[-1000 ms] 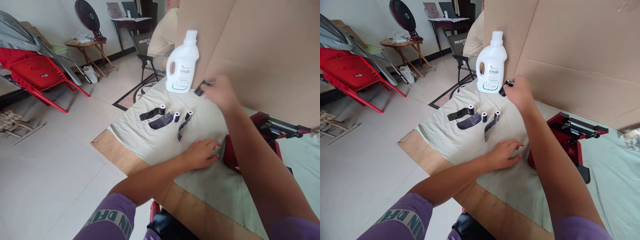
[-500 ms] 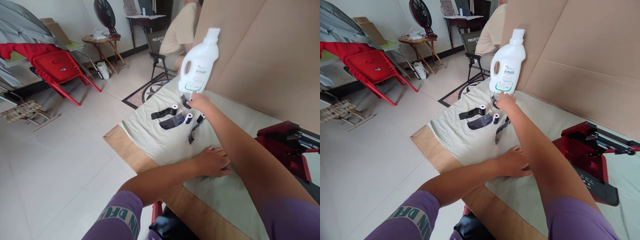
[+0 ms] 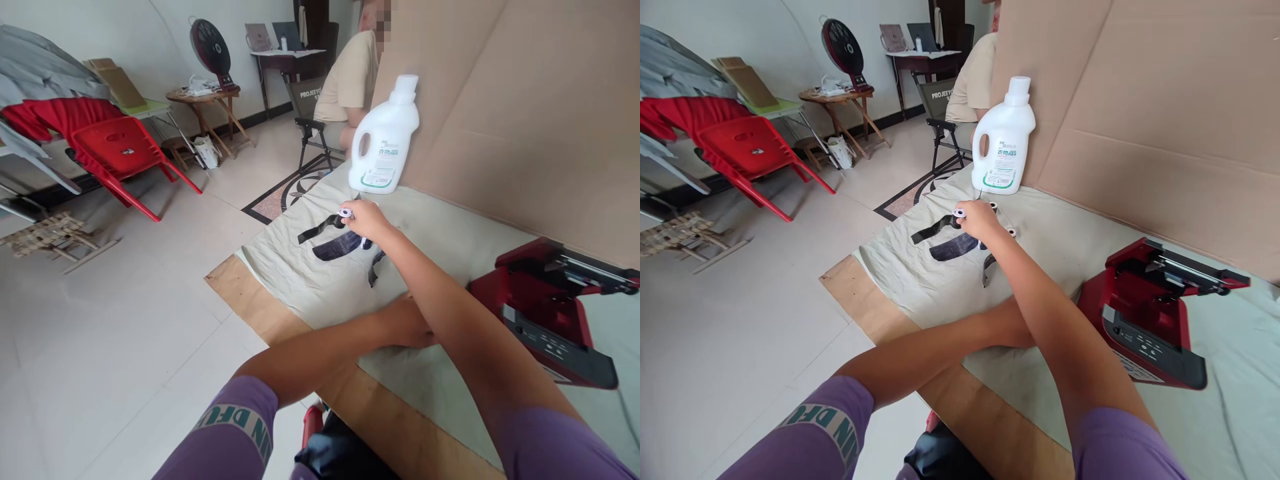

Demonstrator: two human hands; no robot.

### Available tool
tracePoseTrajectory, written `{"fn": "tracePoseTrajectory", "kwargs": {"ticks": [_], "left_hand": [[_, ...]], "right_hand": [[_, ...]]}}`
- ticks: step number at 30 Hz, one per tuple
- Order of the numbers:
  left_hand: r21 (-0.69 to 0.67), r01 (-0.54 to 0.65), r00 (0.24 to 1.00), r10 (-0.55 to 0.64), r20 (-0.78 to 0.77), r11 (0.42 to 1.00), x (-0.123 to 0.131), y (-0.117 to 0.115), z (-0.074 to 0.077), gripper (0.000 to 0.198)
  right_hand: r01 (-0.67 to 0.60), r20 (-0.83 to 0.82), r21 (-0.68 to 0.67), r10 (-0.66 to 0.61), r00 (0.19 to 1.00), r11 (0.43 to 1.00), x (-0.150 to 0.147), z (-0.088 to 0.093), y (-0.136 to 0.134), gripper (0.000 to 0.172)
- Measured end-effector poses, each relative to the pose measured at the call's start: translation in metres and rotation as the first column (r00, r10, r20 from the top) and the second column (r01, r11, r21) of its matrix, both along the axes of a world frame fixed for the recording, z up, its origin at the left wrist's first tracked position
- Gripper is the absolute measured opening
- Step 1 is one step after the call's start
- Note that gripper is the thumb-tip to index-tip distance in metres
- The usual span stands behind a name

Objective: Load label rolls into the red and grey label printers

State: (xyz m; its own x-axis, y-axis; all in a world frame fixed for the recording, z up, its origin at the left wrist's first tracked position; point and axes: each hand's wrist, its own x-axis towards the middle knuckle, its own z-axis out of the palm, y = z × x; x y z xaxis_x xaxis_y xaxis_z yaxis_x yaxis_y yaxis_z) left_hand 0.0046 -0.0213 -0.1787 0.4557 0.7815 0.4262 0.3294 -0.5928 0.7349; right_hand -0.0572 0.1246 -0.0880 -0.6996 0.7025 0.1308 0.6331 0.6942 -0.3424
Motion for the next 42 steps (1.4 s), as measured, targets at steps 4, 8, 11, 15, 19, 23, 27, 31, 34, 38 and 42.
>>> {"fn": "tracePoseTrajectory", "kwargs": {"ticks": [4, 8, 11, 15, 19, 23, 27, 31, 34, 38, 42], "left_hand": [[0.109, 0.104, 0.978, -0.082, -0.194, 0.989, -0.007, 0.002, 0.005, 0.029], [0.092, 0.056, 0.973, -0.034, -0.227, 0.994, -0.013, 0.001, 0.011, 0.032], [0.011, 0.005, 0.994, -0.003, -0.108, 1.0, -0.01, -0.001, 0.015, 0.03], [-0.288, -0.103, 0.955, 0.175, 0.238, 0.952, 0.016, -0.002, 0.025, 0.026], [-0.475, -0.067, 0.873, 0.282, 0.399, 0.878, 0.06, 0.003, 0.047, 0.029], [-0.277, -0.145, 0.948, 0.213, 0.237, 0.95, 0.081, 0.005, 0.069, 0.024], [-0.072, -0.069, 0.992, 0.077, 0.101, 0.995, 0.077, 0.005, 0.083, 0.053], [0.026, -0.055, 0.998, 0.054, 0.02, 0.998, 0.076, 0.023, 0.086, 0.087], [0.104, -0.126, 0.991, 0.121, 0.057, 0.987, 0.082, 0.046, 0.085, 0.111], [0.116, -0.018, 0.995, 0.006, 0.101, 0.993, 0.085, 0.057, 0.089, 0.118], [0.118, 0.041, 0.999, -0.041, -0.001, 0.992, 0.073, 0.045, 0.097, 0.101]], "right_hand": [[0.056, -0.352, -0.114, -0.093, 0.931, 0.992, 0.057, 0.029, -0.031, 0.03], [0.069, -0.574, -0.204, -0.177, 0.8, 0.977, 0.146, 0.057, -0.075, 0.034], [0.161, -0.586, -0.261, -0.289, 0.757, 0.952, 0.216, 0.07, -0.111, 0.036], [0.277, -0.56, -0.324, -0.419, 0.715, 0.905, 0.283, 0.073, -0.147, 0.041], [0.364, -0.591, -0.296, -0.469, 0.657, 0.883, 0.311, 0.069, -0.151, 0.04], [0.389, -0.648, -0.295, -0.482, 0.589, 0.873, 0.321, 0.064, -0.141, 0.035], [0.318, -0.73, -0.37, -0.485, 0.482, 0.873, 0.329, 0.061, -0.134, 0.033], [0.175, -0.741, -0.502, -0.526, 0.417, 0.847, 0.331, 0.059, -0.132, 0.029], [0.052, -0.705, -0.617, -0.581, 0.407, 0.785, 0.325, 0.058, -0.133, 0.03], [-0.03, -0.663, -0.693, -0.62, 0.421, 0.72, 0.319, 0.06, -0.137, 0.043], [0.016, -0.615, -0.71, -0.631, 0.474, 0.704, 0.321, 0.06, -0.138, 0.048]]}}
